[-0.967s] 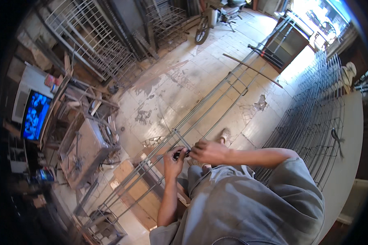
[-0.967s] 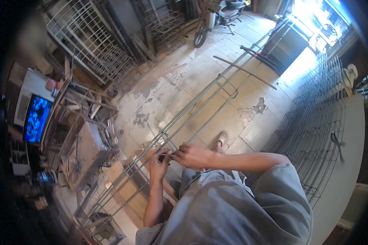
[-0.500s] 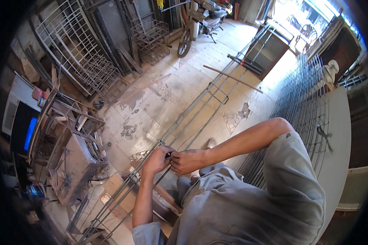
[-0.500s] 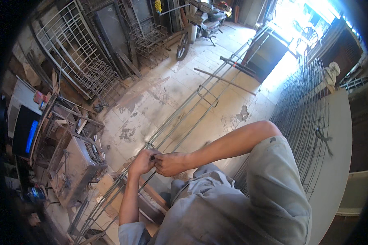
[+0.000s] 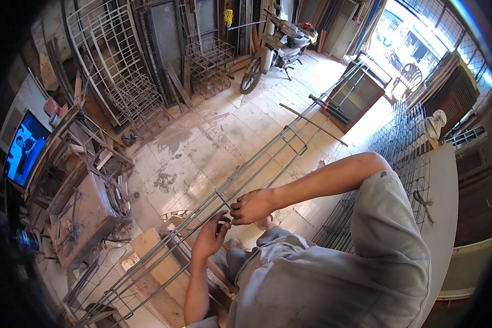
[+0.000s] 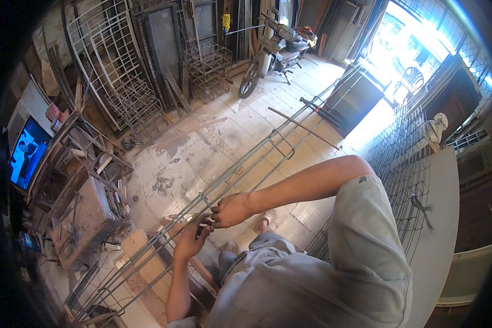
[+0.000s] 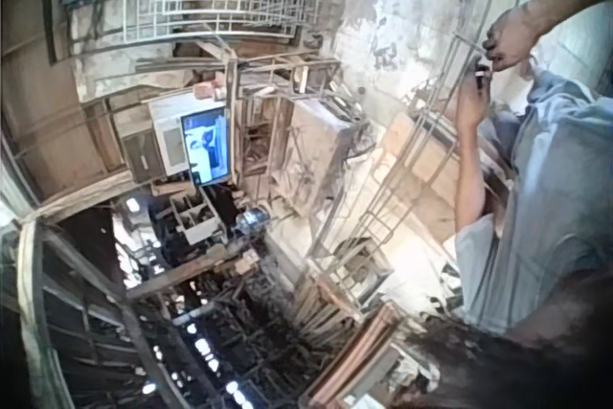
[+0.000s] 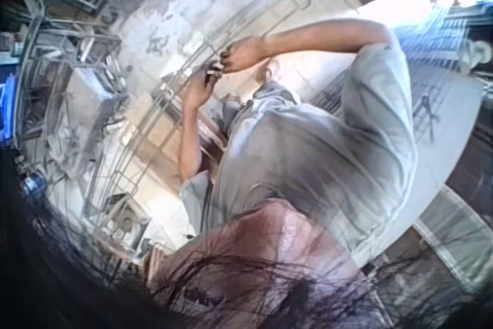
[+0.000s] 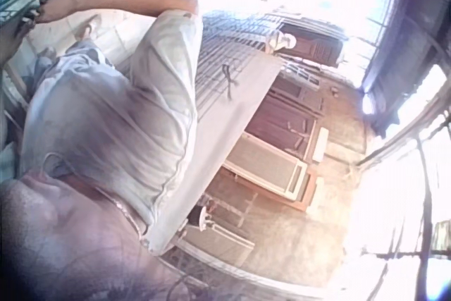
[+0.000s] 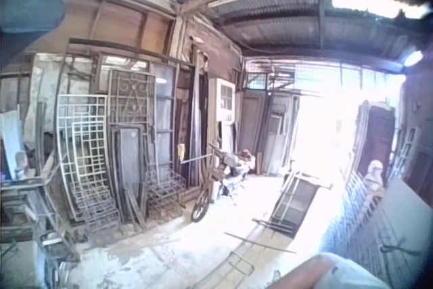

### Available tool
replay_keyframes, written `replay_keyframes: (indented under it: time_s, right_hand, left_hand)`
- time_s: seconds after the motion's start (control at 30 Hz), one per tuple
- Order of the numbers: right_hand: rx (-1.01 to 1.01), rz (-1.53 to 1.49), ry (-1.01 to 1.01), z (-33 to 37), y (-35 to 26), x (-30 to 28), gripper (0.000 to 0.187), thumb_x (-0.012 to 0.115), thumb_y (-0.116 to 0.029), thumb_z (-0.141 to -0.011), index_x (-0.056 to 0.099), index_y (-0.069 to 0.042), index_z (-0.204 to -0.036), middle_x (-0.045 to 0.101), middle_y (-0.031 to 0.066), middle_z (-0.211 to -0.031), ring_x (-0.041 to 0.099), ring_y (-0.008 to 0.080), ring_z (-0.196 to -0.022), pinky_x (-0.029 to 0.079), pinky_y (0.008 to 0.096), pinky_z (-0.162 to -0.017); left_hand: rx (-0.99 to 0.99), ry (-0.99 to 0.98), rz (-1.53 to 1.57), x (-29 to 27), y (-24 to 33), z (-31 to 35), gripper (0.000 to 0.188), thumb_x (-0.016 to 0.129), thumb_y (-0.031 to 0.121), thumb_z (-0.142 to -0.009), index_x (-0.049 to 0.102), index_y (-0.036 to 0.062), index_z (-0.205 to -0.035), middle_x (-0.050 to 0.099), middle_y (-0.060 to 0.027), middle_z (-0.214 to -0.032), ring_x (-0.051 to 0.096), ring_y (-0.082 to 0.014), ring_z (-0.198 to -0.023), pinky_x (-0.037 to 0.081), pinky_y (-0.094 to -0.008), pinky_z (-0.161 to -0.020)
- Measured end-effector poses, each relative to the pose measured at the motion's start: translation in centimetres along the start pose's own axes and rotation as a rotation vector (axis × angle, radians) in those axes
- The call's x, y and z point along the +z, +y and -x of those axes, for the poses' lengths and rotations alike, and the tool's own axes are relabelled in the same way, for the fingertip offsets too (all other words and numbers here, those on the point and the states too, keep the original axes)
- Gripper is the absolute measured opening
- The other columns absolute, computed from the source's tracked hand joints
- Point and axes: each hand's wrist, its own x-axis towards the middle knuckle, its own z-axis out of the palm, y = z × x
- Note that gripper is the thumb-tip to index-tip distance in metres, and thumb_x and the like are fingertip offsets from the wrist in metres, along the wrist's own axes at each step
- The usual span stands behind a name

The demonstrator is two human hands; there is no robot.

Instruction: The person is assembling a metal rebar cage by hand and using pliers to twist thin wire ties around the joints of the steel rods.

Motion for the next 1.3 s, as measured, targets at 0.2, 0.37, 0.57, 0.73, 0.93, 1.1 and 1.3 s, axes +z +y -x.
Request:
replay_keyframes:
  time_s: [0.2, 0.37, 0.57, 0.73, 0.93, 1.1, 1.3]
  right_hand:
    - [0.189, 0.041, -0.036, -0.9, -1.9, -0.1, 0.019, 0.057, -0.019, -0.086, 0.059, -0.001, -0.091, 0.064, 0.0100, -0.078, 0.068, 0.0271, -0.076, 0.057, 0.0383, -0.060]
    - [0.544, -0.085, -0.139, -1.8, -4.0, -0.4, 0.021, 0.059, -0.018, -0.083, 0.057, 0.000, -0.093, 0.065, 0.0109, -0.074, 0.069, 0.0273, -0.070, 0.054, 0.0381, -0.055]
    - [1.020, -0.336, 0.004, -2.8, -6.7, 0.1, 0.023, 0.059, -0.016, -0.085, 0.054, 0.005, -0.094, 0.065, 0.0215, -0.068, 0.069, 0.0377, -0.063, 0.054, 0.0475, -0.052]
    - [1.216, -0.464, 0.091, -3.2, -7.4, 0.6, 0.025, 0.061, -0.016, -0.086, 0.053, 0.005, -0.097, 0.064, 0.0214, -0.068, 0.067, 0.0405, -0.063, 0.053, 0.0491, -0.053]
    - [1.126, -0.513, 0.121, 1.7, -6.6, -5.2, 0.048, 0.063, -0.040, -0.091, 0.056, -0.001, -0.117, 0.059, 0.0195, -0.118, 0.057, 0.0366, -0.113, 0.049, 0.0446, -0.092]
    - [1.243, -0.651, 0.482, 11.2, -6.7, -13.1, 0.039, 0.068, -0.030, -0.089, 0.059, -0.002, -0.115, 0.061, 0.0179, -0.112, 0.061, 0.0350, -0.103, 0.051, 0.0428, -0.088]
    - [1.700, -0.173, 0.621, 26.0, -4.8, -11.4, 0.027, 0.070, -0.016, -0.087, 0.061, 0.000, -0.108, 0.063, 0.0181, -0.103, 0.064, 0.0346, -0.095, 0.052, 0.0414, -0.084]
  left_hand:
    - [0.030, 0.107, -0.389, 2.5, 1.2, 1.2, 0.031, 0.062, 0.021, -0.091, 0.053, 0.0023, -0.114, 0.067, -0.0199, -0.098, 0.066, -0.0404, -0.085, 0.052, -0.0486, -0.067]
    - [0.038, 0.203, -0.544, 3.7, 2.0, 1.3, 0.025, 0.062, 0.021, -0.091, 0.053, 0.0035, -0.106, 0.066, -0.0173, -0.092, 0.067, -0.0394, -0.077, 0.052, -0.0490, -0.064]
    - [-0.070, 0.251, -0.630, 4.7, 2.1, 0.3, 0.018, 0.061, 0.017, -0.090, 0.053, 0.0053, -0.102, 0.068, -0.0155, -0.089, 0.067, -0.0389, -0.075, 0.051, -0.0494, -0.063]
    - [-0.083, 0.264, -0.557, 4.7, 2.2, -0.1, 0.016, 0.061, 0.018, -0.090, 0.055, 0.0050, -0.098, 0.069, -0.0163, -0.087, 0.066, -0.0406, -0.077, 0.051, -0.0503, -0.065]
    - [-0.163, 0.194, -0.469, 4.2, 2.1, -0.8, 0.021, 0.063, 0.025, -0.092, 0.058, 0.0046, -0.095, 0.068, -0.0184, -0.085, 0.065, -0.0429, -0.080, 0.050, -0.0505, -0.067]
    - [-0.195, 0.178, -0.437, 3.3, 2.2, -0.9, 0.026, 0.064, 0.028, -0.092, 0.057, 0.0035, -0.091, 0.069, -0.0187, -0.082, 0.065, -0.0422, -0.080, 0.049, -0.0503, -0.067]
    - [-0.333, 0.144, -0.320, 3.8, 2.2, -1.6, 0.027, 0.070, 0.023, -0.088, 0.055, 0.0009, -0.087, 0.069, -0.0160, -0.079, 0.067, -0.0374, -0.074, 0.050, -0.0452, -0.066]
